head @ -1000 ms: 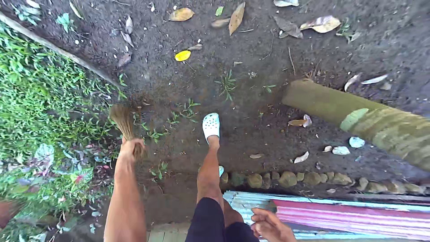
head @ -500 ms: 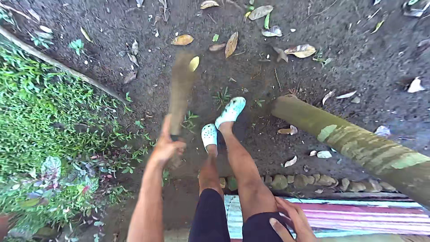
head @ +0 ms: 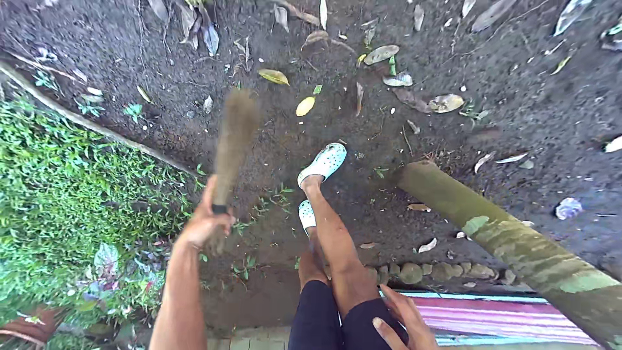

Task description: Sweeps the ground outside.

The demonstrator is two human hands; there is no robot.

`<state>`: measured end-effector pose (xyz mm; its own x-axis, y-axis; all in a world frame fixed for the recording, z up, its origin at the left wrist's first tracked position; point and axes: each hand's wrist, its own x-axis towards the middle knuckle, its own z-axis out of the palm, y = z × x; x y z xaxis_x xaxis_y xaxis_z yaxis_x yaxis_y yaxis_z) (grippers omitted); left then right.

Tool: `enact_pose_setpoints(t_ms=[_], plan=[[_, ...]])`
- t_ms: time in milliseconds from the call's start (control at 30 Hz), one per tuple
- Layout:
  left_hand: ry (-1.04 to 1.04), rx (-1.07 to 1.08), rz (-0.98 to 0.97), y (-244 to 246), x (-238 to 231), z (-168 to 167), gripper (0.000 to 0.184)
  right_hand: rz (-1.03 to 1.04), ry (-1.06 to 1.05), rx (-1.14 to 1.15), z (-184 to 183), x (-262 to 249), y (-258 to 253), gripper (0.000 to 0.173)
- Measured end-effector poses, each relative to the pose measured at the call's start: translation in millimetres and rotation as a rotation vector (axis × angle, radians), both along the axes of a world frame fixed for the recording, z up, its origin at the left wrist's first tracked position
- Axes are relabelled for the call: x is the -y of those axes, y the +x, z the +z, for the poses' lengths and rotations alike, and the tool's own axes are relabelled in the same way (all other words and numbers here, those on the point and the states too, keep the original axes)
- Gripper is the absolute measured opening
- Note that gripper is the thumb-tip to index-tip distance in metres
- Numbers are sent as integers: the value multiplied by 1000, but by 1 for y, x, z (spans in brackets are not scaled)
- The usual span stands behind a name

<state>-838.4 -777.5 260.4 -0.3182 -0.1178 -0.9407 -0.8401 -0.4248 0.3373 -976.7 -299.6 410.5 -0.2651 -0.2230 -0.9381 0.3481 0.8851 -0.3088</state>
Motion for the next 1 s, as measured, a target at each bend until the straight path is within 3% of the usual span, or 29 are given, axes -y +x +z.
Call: enact_pose_setpoints(t_ms=[67, 133, 233, 300, 367, 433, 500, 567, 667, 733, 767, 833, 900, 1000], plan=[[-227, 160, 140, -4, 47, -43, 108, 22, 25, 19, 0, 18, -20, 72], [-305, 316, 242, -45, 52, -93, 109, 75, 27, -57, -9, 14, -15, 69], [-157, 291, 123, -136, -34, -128, 125, 93, 37, -136, -15, 17, -15, 67], [50, 140, -105, -169, -96, -109, 129, 78, 47, -121, -8, 27, -25, 66], [326, -33, -291, -172, -121, -66, 128, 48, 42, -101, 1, 34, -35, 66], [444, -103, -238, -153, -123, -20, 126, -15, 31, -80, 6, 36, -46, 65], [315, 1, 16, -114, -106, 7, 125, -83, 29, -63, 12, 38, -53, 64], [34, 164, 302, -72, -76, -3, 124, -97, 37, -51, 15, 40, -61, 63], [-292, 315, 563, -53, -7, -58, 102, -63, 40, -77, 10, 46, -70, 62], [-254, 327, 582, -76, 26, -87, 64, -49, 58, -124, 3, 48, -72, 60], [-156, 289, 514, -89, 32, -89, 58, -48, 72, -145, 2, 49, -70, 59], [131, 81, 216, -104, 38, -65, 98, -60, 94, -146, -2, 55, -73, 59], [304, -113, 23, -106, 40, -16, 126, -81, 89, -101, 3, 68, -83, 59], [212, -157, 92, -74, 72, 43, 126, -114, 46, -57, 17, 87, -91, 59]])
